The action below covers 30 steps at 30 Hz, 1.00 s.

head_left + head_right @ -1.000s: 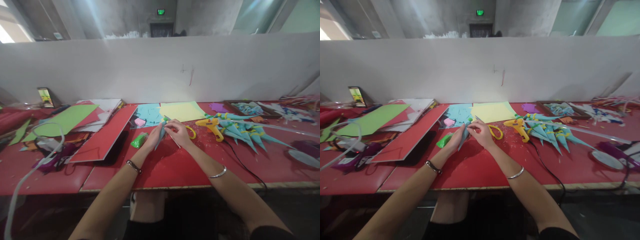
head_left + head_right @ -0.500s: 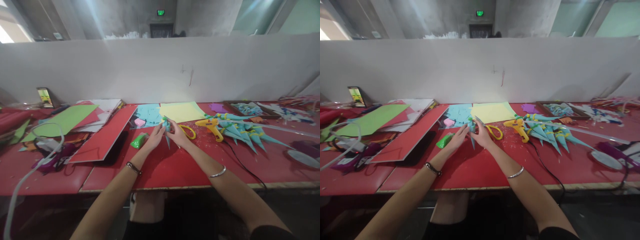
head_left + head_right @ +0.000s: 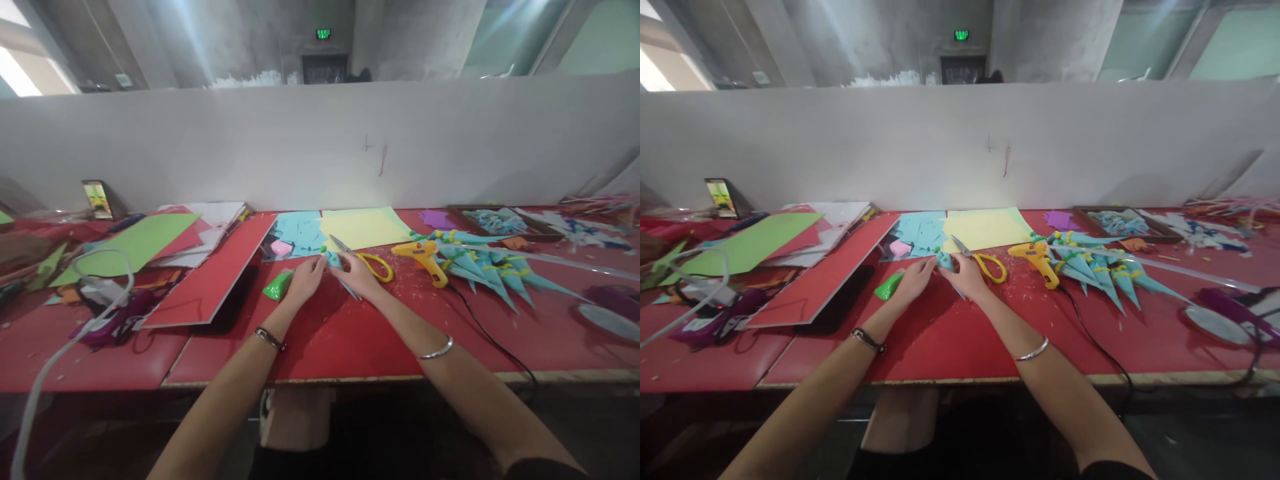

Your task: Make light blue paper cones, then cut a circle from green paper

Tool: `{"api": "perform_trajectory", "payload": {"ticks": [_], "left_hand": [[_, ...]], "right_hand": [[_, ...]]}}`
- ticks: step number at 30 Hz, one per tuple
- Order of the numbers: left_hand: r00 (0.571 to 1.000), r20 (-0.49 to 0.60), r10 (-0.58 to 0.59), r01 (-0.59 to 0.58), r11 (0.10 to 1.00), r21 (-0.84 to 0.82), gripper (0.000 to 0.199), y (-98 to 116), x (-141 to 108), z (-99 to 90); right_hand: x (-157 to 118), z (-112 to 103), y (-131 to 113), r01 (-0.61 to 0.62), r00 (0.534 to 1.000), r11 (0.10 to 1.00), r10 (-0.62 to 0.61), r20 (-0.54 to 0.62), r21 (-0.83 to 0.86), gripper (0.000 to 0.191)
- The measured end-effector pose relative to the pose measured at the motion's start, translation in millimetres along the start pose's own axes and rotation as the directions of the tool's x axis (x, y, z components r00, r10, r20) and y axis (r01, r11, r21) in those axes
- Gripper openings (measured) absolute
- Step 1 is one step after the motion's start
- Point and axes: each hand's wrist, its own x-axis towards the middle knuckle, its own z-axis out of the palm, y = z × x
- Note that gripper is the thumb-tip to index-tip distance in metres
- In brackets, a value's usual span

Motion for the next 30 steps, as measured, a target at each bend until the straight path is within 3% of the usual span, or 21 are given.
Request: {"api": "perform_trajectory", "payload": {"ticks": [3, 7, 14, 19, 24, 27, 30], "left_hand": [[0.998, -0.052, -0.028, 0.034, 0.992, 0.12, 0.05, -1.5, 0.3, -7.1], [0.996, -0.089, 0.008, 0.008, 0.984, 0.179, 0.049, -1.6, 0.9, -18.5], [0.996, -0.083, 0.009, 0.03, 0.887, 0.462, 0.031, 2.4, -2.2, -23.3], [0.987, -0.12, -0.108, 0.158, 0.796, 0.584, 0.028, -5.4, -0.7, -45.4], [0.954, -0.123, -0.275, 0.275, 0.626, 0.73, 0.04, -22.2, -9.9, -73.5], [0.934, -0.124, -0.336, 0.308, 0.574, 0.759, 0.051, -30.2, -23.7, -76.9], [0.896, -0.198, -0.397, 0.397, 0.519, 0.757, 0.058, -36.7, -36.6, -77.3]], "right_hand": [[-1.0, -0.9, -0.9, -0.007, 1.0, 1.0, 0.007, -0.002, -0.015, 0.029], [-0.3, -0.9, 3.0, -0.071, 0.997, 0.997, 0.071, 0.0, -0.036, 0.037], [-3.5, -2.3, -2.4, -0.012, 1.0, 0.948, 0.009, -0.01, -0.319, 0.039], [-5.7, -1.5, -5.7, 0.002, 0.998, 0.914, 0.022, 0.053, -0.405, 0.04], [-7.4, -1.5, -10.0, -0.007, 0.996, 0.912, 0.044, 0.081, -0.411, 0.038], [-8.5, -1.6, -13.0, -0.007, 0.994, 0.897, 0.053, 0.093, -0.443, 0.037], [-9.3, -1.5, -13.9, -0.007, 0.994, 0.883, 0.059, 0.096, -0.469, 0.036]]}}
